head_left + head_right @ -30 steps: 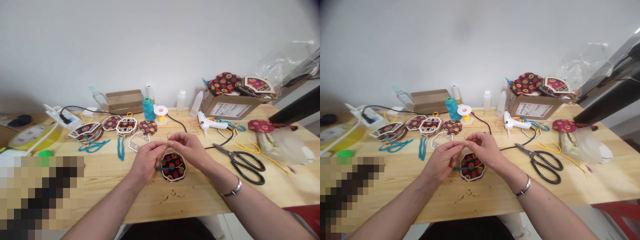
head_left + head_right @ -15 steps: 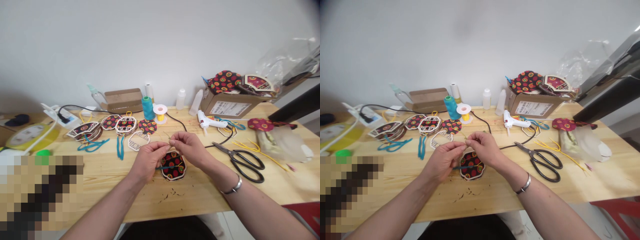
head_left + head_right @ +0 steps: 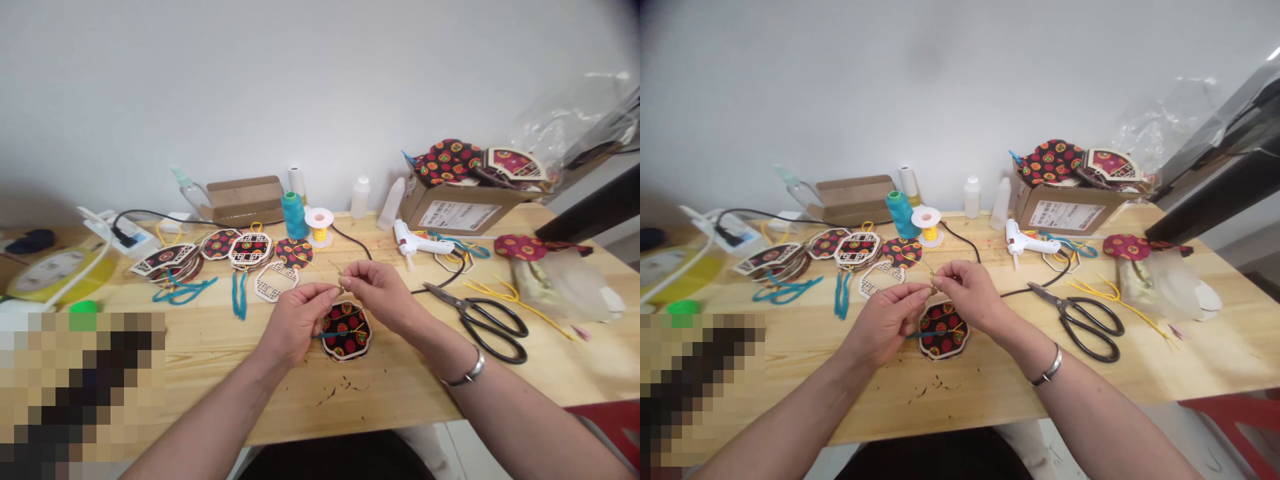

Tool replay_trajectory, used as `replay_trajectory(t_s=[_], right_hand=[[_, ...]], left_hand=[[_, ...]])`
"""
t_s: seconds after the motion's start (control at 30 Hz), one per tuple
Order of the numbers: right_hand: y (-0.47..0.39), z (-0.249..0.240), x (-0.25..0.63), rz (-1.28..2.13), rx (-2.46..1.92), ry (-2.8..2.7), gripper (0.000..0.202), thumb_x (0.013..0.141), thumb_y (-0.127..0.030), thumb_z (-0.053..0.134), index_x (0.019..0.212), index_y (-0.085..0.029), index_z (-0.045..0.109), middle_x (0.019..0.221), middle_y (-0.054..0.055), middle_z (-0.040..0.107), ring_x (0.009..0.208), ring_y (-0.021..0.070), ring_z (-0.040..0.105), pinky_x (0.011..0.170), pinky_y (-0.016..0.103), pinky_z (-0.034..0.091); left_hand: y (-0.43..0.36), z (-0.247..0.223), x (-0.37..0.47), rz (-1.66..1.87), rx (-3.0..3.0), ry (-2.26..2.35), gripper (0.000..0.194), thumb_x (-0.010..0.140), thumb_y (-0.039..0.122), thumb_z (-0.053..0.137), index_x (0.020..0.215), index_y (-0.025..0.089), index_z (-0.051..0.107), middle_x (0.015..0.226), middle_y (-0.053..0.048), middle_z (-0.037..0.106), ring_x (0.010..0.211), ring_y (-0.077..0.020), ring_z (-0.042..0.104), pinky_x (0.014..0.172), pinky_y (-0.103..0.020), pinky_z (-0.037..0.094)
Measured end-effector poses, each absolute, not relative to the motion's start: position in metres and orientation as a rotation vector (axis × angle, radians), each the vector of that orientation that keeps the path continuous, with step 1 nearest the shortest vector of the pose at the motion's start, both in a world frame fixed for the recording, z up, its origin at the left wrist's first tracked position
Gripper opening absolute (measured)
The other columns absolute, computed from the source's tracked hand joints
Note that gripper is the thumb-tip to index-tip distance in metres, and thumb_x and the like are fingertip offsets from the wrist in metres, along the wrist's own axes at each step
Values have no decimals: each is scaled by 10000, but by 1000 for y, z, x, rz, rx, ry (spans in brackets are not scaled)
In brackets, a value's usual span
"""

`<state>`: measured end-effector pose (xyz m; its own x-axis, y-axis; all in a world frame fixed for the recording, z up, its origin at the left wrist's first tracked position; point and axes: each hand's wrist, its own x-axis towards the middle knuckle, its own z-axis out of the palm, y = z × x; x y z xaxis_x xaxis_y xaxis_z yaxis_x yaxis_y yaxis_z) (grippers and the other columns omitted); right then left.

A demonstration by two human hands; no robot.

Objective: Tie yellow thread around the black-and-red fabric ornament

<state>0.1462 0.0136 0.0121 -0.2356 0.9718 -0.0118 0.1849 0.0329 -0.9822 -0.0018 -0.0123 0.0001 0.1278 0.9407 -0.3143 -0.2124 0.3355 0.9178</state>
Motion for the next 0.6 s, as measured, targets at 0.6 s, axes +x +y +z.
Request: replay_trajectory(t_s=[0.6], right_hand=[[14,16,150,1451,-1194,-1521,191,722,-329,633,726,-139,611,591,-31,534,484,61,414,460,201,341]], left_hand=[[-12,2,-3,1049,855,1158,195,638,310,721,737,143,719,411,65,409,391,-39,296,379,-171,215]])
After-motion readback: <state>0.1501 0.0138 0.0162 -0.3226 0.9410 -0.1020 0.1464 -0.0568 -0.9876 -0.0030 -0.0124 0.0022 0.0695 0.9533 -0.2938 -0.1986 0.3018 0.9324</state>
